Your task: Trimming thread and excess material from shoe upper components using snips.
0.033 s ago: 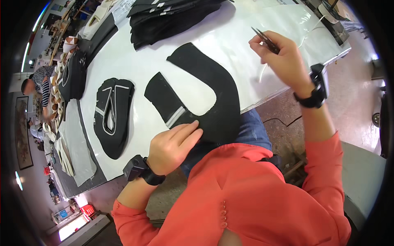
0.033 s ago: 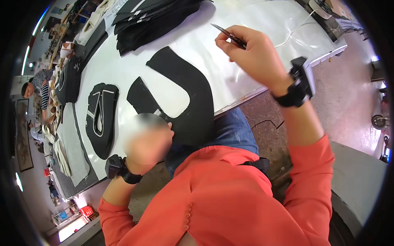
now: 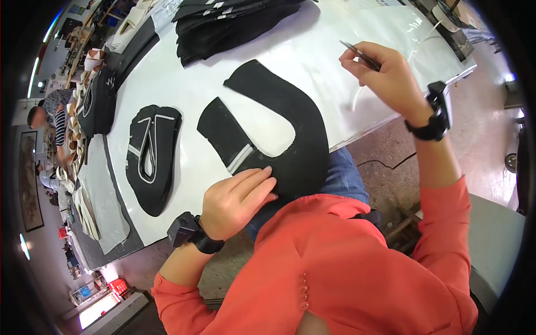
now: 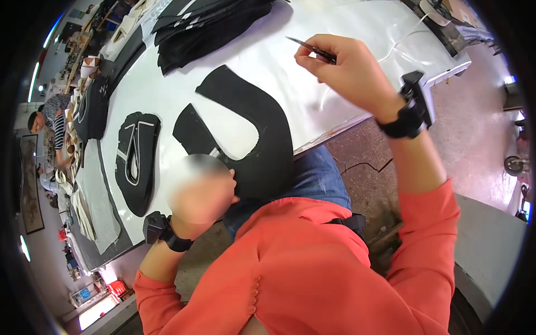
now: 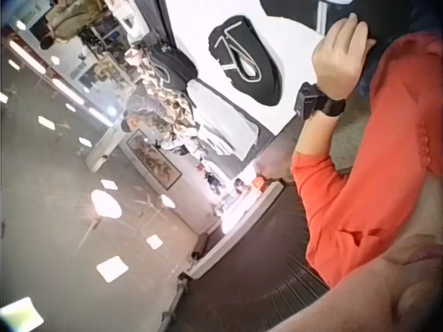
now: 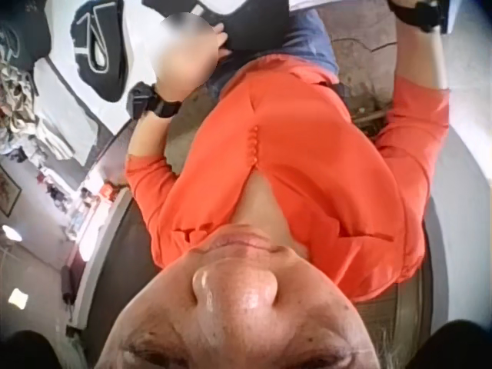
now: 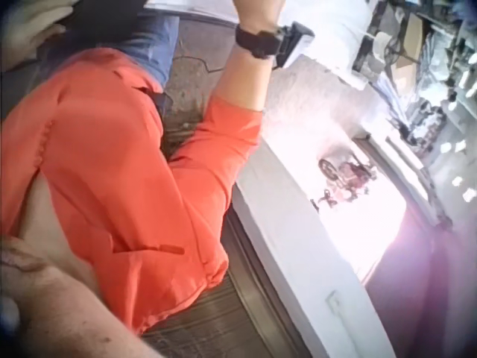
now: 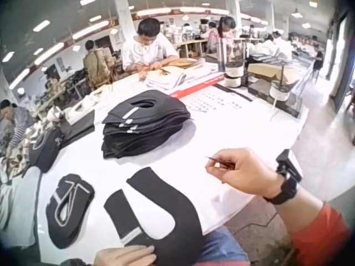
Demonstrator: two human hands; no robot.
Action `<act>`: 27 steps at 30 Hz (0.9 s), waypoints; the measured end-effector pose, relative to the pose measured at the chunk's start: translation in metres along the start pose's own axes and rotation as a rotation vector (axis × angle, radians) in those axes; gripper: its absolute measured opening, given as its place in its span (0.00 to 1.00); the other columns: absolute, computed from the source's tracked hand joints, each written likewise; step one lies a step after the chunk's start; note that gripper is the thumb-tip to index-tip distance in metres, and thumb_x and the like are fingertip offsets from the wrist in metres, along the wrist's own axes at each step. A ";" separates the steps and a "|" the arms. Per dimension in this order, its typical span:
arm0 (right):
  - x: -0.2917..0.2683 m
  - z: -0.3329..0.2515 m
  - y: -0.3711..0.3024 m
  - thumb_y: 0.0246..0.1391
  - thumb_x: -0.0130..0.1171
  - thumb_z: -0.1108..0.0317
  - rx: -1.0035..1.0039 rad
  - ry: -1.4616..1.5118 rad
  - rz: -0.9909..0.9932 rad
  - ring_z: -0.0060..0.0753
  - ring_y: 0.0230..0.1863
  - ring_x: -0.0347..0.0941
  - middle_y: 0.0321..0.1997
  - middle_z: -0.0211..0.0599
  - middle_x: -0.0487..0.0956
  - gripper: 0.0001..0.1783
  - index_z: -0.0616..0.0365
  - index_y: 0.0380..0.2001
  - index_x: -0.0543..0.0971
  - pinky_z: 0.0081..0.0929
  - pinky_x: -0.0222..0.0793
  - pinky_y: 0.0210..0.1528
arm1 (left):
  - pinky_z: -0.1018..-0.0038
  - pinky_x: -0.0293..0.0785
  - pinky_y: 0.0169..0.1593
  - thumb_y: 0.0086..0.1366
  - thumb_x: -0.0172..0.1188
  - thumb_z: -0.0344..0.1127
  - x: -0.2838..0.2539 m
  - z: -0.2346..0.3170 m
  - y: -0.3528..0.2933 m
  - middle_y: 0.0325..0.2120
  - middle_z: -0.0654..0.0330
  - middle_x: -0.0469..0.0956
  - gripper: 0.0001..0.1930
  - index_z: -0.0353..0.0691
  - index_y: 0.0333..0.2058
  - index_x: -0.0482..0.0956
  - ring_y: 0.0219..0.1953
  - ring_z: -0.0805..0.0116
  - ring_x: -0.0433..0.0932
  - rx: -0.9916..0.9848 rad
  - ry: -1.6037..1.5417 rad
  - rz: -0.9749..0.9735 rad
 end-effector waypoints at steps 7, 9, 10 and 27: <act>-0.026 0.027 0.016 0.47 0.69 0.73 -0.283 -0.588 -0.315 0.39 0.40 0.77 0.37 0.38 0.80 0.10 0.62 0.35 0.83 0.31 0.72 0.44 | 0.58 0.74 0.57 0.52 0.72 0.27 -0.005 -0.032 -0.020 0.55 0.53 0.77 0.26 0.38 0.52 0.79 0.56 0.49 0.76 -0.281 0.111 -0.035; -0.022 0.030 0.015 0.46 0.69 0.73 -0.333 -0.614 -0.320 0.43 0.41 0.77 0.38 0.38 0.79 0.10 0.61 0.34 0.83 0.33 0.71 0.47 | 0.56 0.69 0.62 0.56 0.70 0.30 -0.002 -0.037 -0.029 0.61 0.51 0.73 0.26 0.38 0.55 0.77 0.62 0.46 0.71 -0.361 0.082 -0.069; -0.019 0.031 0.015 0.47 0.69 0.72 -0.309 -0.640 -0.341 0.44 0.41 0.77 0.38 0.38 0.79 0.10 0.61 0.34 0.83 0.34 0.71 0.47 | 0.54 0.67 0.64 0.58 0.69 0.32 -0.001 -0.038 -0.031 0.62 0.51 0.72 0.26 0.38 0.56 0.77 0.63 0.45 0.69 -0.378 0.119 -0.079; 0.129 -0.111 0.044 0.55 0.60 0.68 -0.750 -0.459 -0.411 0.54 0.33 0.77 0.27 0.46 0.79 0.06 0.58 0.31 0.79 0.44 0.71 0.35 | 0.42 0.56 0.68 0.60 0.70 0.40 0.033 0.004 -0.016 0.57 0.53 0.70 0.27 0.45 0.59 0.78 0.66 0.44 0.65 -0.419 0.034 -0.050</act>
Point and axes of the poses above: each hand's wrist, its own y-axis towards the middle knuckle, its own x-axis out of the palm, z = x × y, the point moved 4 cm from there along y, towards the middle knuckle
